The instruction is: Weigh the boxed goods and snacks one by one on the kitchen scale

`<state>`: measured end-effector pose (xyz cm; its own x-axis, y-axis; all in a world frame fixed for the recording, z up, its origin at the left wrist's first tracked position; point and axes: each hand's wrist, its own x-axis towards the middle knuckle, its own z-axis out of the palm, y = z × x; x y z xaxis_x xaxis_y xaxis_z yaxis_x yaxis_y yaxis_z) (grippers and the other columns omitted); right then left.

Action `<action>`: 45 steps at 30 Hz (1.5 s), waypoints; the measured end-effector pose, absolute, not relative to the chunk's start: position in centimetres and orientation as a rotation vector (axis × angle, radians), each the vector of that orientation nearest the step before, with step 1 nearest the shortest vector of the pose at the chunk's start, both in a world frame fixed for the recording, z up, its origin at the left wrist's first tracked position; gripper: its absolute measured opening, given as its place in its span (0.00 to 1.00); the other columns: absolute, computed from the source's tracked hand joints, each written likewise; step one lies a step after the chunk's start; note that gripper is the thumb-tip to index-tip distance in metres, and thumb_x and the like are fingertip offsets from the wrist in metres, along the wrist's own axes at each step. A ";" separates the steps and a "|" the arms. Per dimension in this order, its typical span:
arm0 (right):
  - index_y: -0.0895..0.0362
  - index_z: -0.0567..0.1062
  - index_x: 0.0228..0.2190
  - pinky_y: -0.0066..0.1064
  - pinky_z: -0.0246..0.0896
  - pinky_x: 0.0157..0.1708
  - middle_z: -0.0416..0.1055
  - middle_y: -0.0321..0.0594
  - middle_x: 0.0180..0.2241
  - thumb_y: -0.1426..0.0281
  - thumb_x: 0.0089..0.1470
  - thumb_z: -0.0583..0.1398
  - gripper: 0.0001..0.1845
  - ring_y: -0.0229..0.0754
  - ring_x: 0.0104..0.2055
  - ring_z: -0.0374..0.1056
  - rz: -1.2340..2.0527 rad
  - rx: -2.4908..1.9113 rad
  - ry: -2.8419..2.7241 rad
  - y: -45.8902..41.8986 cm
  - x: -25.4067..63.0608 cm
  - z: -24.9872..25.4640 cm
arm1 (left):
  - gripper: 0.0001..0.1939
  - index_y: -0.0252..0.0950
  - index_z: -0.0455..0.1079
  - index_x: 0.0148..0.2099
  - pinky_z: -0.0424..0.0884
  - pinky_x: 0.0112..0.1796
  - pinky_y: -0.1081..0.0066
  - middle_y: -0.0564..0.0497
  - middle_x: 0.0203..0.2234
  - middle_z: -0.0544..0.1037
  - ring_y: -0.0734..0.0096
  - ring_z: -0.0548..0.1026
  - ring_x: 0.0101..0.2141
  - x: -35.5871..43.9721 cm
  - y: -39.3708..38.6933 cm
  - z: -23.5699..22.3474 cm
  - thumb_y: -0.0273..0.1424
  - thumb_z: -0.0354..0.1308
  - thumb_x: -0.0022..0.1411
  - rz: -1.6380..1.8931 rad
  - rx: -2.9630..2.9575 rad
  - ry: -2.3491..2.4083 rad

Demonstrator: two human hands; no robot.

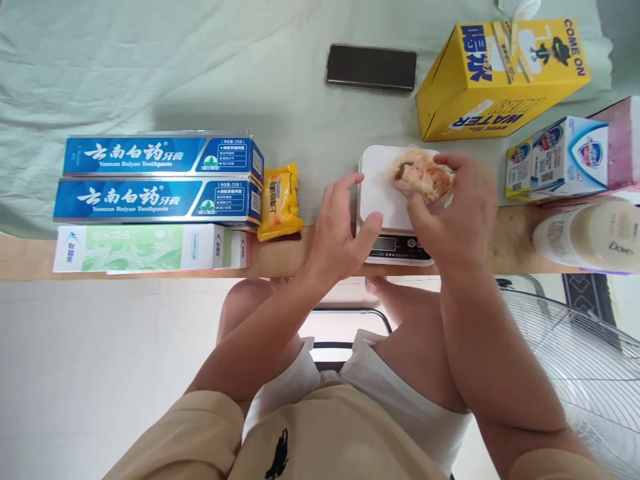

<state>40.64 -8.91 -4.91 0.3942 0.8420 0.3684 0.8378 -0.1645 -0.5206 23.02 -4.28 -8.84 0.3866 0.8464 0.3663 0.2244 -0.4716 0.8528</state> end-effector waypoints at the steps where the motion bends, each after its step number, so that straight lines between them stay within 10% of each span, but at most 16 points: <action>1: 0.49 0.72 0.51 0.63 0.62 0.64 0.75 0.48 0.50 0.67 0.52 0.62 0.23 0.60 0.56 0.70 -0.017 -1.942 -1.438 -8.8 40.1 -4.5 | 0.18 0.41 0.62 0.59 0.75 0.55 0.57 0.40 0.54 0.76 0.57 0.75 0.57 22.7 -4.3 -8.5 0.45 0.51 0.75 1.195 1.943 0.911; 8: 0.48 0.75 0.46 0.54 0.66 0.60 0.68 0.50 0.54 0.69 0.59 0.58 0.13 0.56 0.57 0.67 0.107 -1.969 -1.537 -6.6 33.3 -3.6 | 0.13 0.41 0.58 0.31 0.60 0.26 0.66 0.56 0.18 0.65 0.72 0.60 0.20 19.8 -5.9 -5.7 0.28 0.50 0.70 1.567 2.116 0.630; 17: 0.50 0.77 0.46 0.50 0.65 0.50 0.76 0.48 0.47 0.60 0.64 0.56 0.14 0.53 0.46 0.70 0.111 -2.034 -1.628 -5.0 29.9 -5.1 | 0.14 0.41 0.56 0.28 0.59 0.25 0.68 0.57 0.16 0.64 0.72 0.61 0.20 17.8 -6.6 -5.6 0.25 0.51 0.66 1.524 2.142 0.650; 29: 0.48 0.78 0.46 0.55 0.56 0.57 0.83 0.43 0.47 0.71 0.59 0.57 0.15 0.57 0.60 0.70 0.225 -1.934 -1.824 -6.3 31.4 -5.0 | 0.14 0.40 0.56 0.27 0.61 0.26 0.68 0.58 0.16 0.64 0.74 0.60 0.20 17.8 -6.3 -5.1 0.24 0.52 0.65 1.508 2.114 0.660; 45: 0.51 0.70 0.35 0.39 0.71 0.44 0.72 0.34 0.33 0.72 0.55 0.55 0.06 0.40 0.37 0.71 0.157 -1.626 -0.797 -5.9 45.1 -7.2 | 0.14 0.39 0.61 0.28 0.59 0.23 0.72 0.57 0.18 0.66 0.77 0.62 0.19 22.8 -5.9 -5.9 0.24 0.53 0.69 1.288 2.131 0.520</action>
